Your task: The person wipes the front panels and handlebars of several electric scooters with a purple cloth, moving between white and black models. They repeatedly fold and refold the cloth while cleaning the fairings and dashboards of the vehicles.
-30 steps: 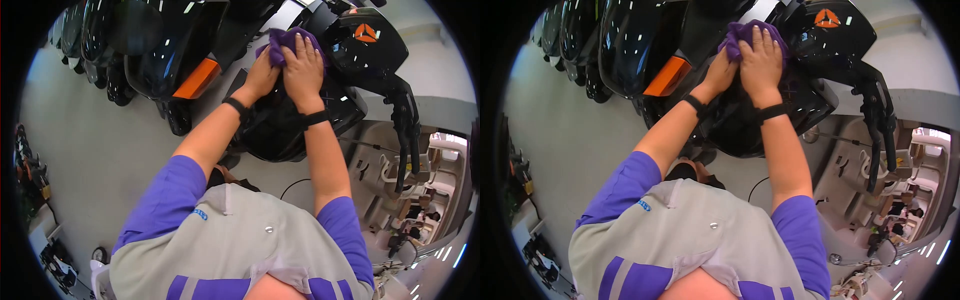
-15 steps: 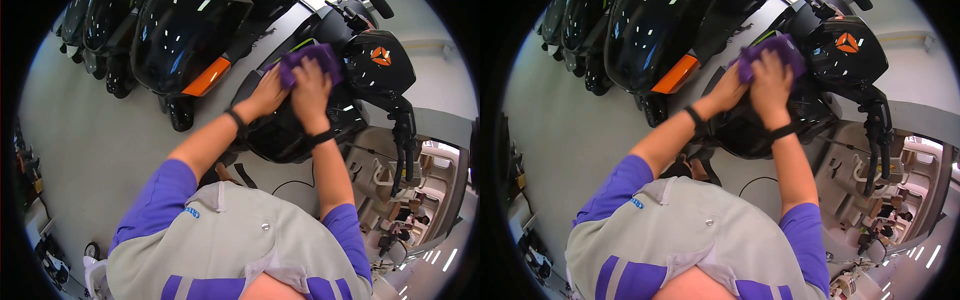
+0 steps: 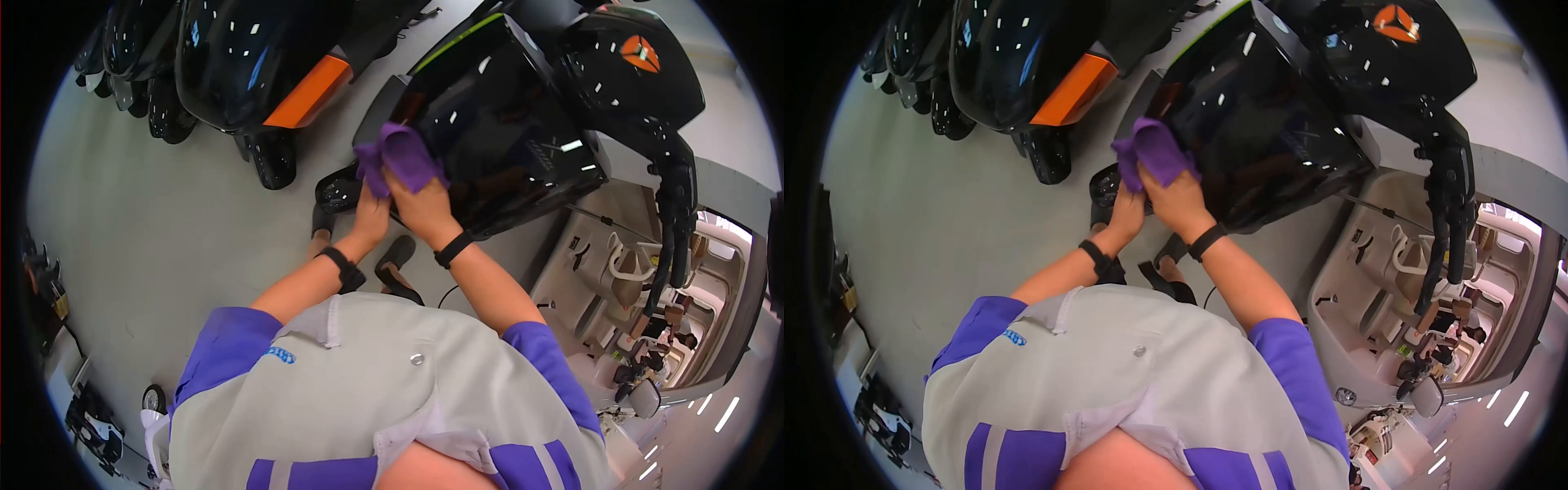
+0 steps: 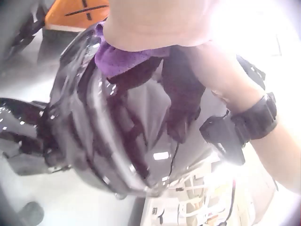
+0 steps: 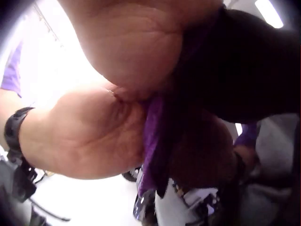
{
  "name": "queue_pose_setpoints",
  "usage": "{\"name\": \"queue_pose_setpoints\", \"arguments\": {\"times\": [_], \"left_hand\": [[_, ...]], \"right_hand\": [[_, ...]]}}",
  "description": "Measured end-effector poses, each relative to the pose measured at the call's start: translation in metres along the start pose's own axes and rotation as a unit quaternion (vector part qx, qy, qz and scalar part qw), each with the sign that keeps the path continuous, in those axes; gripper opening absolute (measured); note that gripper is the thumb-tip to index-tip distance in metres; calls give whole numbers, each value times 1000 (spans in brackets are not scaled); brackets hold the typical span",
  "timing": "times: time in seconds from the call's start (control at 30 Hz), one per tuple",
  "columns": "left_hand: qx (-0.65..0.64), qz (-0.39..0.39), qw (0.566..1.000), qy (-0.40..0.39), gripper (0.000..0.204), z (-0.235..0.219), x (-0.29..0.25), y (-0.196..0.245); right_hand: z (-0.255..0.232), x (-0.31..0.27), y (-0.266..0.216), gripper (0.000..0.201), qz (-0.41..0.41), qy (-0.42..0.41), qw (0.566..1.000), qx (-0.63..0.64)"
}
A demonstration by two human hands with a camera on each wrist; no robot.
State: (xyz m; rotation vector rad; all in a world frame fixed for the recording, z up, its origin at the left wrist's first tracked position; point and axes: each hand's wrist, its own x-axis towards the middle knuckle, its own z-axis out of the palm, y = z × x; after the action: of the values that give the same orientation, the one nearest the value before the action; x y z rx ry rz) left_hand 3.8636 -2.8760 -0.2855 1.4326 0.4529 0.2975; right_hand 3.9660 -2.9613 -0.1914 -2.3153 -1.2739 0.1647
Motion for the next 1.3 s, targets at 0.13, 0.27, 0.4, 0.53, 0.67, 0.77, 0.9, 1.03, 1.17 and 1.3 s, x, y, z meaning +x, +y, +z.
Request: {"name": "queue_pose_setpoints", "arguments": {"times": [0.13,0.27,0.4,0.53,0.67,0.77,0.9,1.03,1.17,1.3], "left_hand": [[155,30,986,50,56,28,-41,2],[305,251,915,85,63,79,12,64],[395,277,868,115,69,158,83,161],[448,259,839,169,66,188,63,139],[332,196,883,268,67,161,-18,46],[310,162,913,212,70,156,-84,-13],[487,67,870,44,58,174,-132,-19],[579,233,774,-106,42,214,-90,56],[570,419,702,-85,42,250,-1,120],[543,475,692,-31,41,281,35,153]], "right_hand": [[-15,-55,19,30,-90,-42,994,-40],[-106,-31,62,32,-184,83,977,-64],[-190,-16,106,50,-94,147,965,-196],[-175,-42,118,49,-101,179,955,-216],[-101,-89,96,45,-174,6,969,-178],[-61,-132,103,43,-280,-36,955,-92],[-95,-172,151,41,-301,-140,943,-33],[-170,-185,208,30,-273,-144,942,-129],[-211,-157,231,29,-109,95,984,-106],[-177,-156,234,39,151,234,936,213]]}}
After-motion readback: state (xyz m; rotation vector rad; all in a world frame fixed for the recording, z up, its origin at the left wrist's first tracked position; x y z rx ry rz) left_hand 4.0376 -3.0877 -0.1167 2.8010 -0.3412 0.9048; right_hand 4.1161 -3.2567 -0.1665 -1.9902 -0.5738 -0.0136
